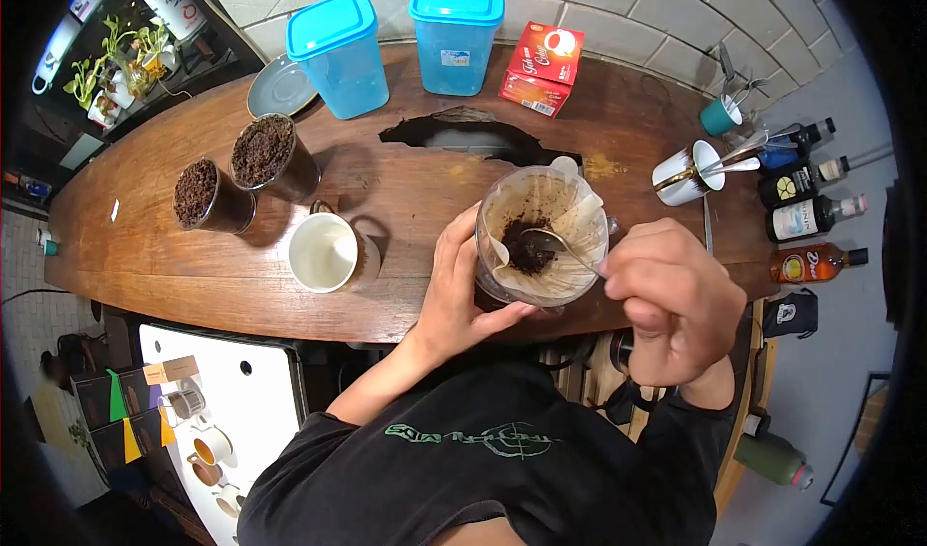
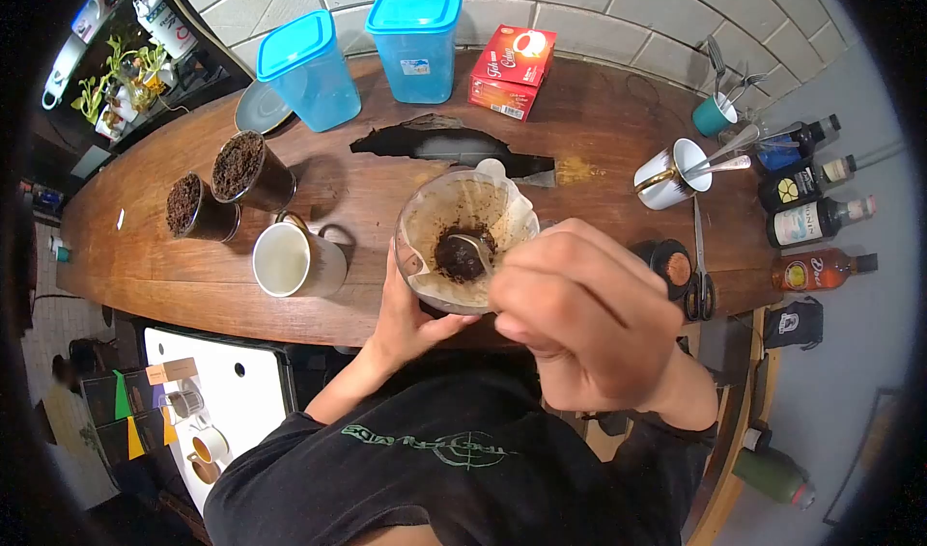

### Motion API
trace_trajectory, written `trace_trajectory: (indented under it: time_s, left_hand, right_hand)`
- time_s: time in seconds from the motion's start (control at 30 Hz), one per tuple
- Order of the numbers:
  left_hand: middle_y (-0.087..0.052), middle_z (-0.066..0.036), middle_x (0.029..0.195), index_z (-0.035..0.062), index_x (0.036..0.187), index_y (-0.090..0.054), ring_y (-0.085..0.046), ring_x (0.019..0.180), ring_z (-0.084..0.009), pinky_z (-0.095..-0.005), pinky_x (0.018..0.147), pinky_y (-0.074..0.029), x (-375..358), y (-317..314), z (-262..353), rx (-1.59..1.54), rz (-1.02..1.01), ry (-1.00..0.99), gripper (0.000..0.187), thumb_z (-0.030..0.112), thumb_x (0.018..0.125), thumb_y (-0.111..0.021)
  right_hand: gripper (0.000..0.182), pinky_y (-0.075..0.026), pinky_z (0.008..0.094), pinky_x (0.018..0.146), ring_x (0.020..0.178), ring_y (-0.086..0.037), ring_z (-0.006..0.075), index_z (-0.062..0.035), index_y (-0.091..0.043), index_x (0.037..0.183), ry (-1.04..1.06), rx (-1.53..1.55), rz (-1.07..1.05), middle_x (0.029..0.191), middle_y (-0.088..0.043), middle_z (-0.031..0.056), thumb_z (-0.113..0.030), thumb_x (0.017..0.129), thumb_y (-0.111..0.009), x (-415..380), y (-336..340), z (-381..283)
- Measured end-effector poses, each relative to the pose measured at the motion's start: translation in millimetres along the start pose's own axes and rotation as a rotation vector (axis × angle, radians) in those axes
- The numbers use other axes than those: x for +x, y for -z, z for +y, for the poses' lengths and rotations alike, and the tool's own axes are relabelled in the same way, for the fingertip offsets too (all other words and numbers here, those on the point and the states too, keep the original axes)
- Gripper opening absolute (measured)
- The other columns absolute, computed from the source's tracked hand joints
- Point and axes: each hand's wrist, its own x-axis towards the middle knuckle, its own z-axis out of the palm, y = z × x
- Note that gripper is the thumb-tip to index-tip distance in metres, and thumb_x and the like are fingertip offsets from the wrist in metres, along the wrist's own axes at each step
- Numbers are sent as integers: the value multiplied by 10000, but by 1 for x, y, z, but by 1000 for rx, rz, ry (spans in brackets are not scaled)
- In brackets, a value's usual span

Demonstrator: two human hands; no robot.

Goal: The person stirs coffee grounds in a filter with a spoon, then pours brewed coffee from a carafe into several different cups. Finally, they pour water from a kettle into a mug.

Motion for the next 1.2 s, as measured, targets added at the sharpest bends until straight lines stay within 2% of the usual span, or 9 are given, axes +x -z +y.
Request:
trace_trajectory:
  time_s: [0.17, 0.3, 0.33, 0.43, 0.7, 0.83, 0.97, 1.1, 1.2]
  left_hand:
    - [-394, -227, 1461, -6, 1388, -421, -387, 1361, -419, -498, 1107, -334, 1, 3, -2, 66, -7, -37, 885, 332, 698, -859]
    - [-395, -228, 1459, -7, 1386, -422, -387, 1361, -419, -499, 1107, -334, 1, 3, -1, 32, -2, -25, 882, 329, 697, -859]
    - [-396, -228, 1458, -5, 1386, -423, -388, 1361, -418, -501, 1107, -333, 2, 3, 0, 54, -3, -37, 881, 328, 698, -859]
    - [-398, -227, 1457, -2, 1387, -424, -389, 1360, -415, -503, 1107, -333, 2, 3, 1, 59, -1, -46, 878, 329, 699, -857]
    - [-403, -226, 1452, -7, 1380, -429, -397, 1354, -416, -500, 1105, -335, 2, 2, 1, 58, 3, -55, 870, 337, 702, -853]
    - [-403, -224, 1454, 2, 1385, -426, -398, 1353, -416, -502, 1105, -334, 2, 2, 1, 34, -5, -30, 874, 341, 702, -853]
    - [-397, -221, 1461, 10, 1390, -422, -390, 1359, -414, -507, 1108, -326, 2, 2, 0, 65, 2, -50, 881, 343, 698, -855]
    - [-393, -220, 1465, 10, 1389, -424, -383, 1365, -412, -506, 1111, -323, 0, 1, 0, 28, -6, -14, 882, 343, 695, -857]
    - [-394, -220, 1464, 11, 1391, -421, -380, 1368, -412, -505, 1112, -322, 1, 1, 0, 33, -7, -17, 886, 344, 695, -856]
  right_hand:
    - [58, -507, 349, 599, 658, -606, 298, 39, -612, 913, -142, 28, 21, 810, -622, 152, 6, 886, -651, -2, -7, 10]
    - [37, -493, 319, 584, 660, -608, 248, 66, -597, 927, -49, -122, 145, 788, -631, 142, 37, 905, -592, -1, -2, 10]
    - [44, -493, 313, 585, 661, -607, 238, 69, -597, 937, -90, -77, 164, 793, -635, 138, 38, 910, -583, -2, -1, 5]
    - [44, -496, 314, 591, 653, -601, 248, 64, -594, 945, -177, 8, 94, 792, -631, 138, 39, 912, -583, -5, -5, 0]
    - [68, -508, 354, 606, 666, -606, 290, 55, -600, 951, -14, -186, 132, 822, -623, 147, 34, 890, -619, -6, -10, 0]
    - [70, -503, 370, 583, 658, -603, 302, 56, -607, 932, -59, -138, 20, 831, -622, 149, 15, 883, -635, -8, -17, 2]
    - [60, -514, 360, 608, 674, -613, 288, 48, -593, 956, -15, -76, 141, 813, -624, 146, 16, 908, -611, -8, -8, -4]
    - [57, -524, 374, 621, 677, -615, 298, 44, -586, 957, -126, -61, 50, 810, -627, 154, -2, 926, -596, -12, -11, 0]
    - [69, -525, 384, 620, 680, -615, 302, 44, -588, 965, -61, -121, 86, 822, -626, 157, -1, 918, -608, -14, -14, 3]
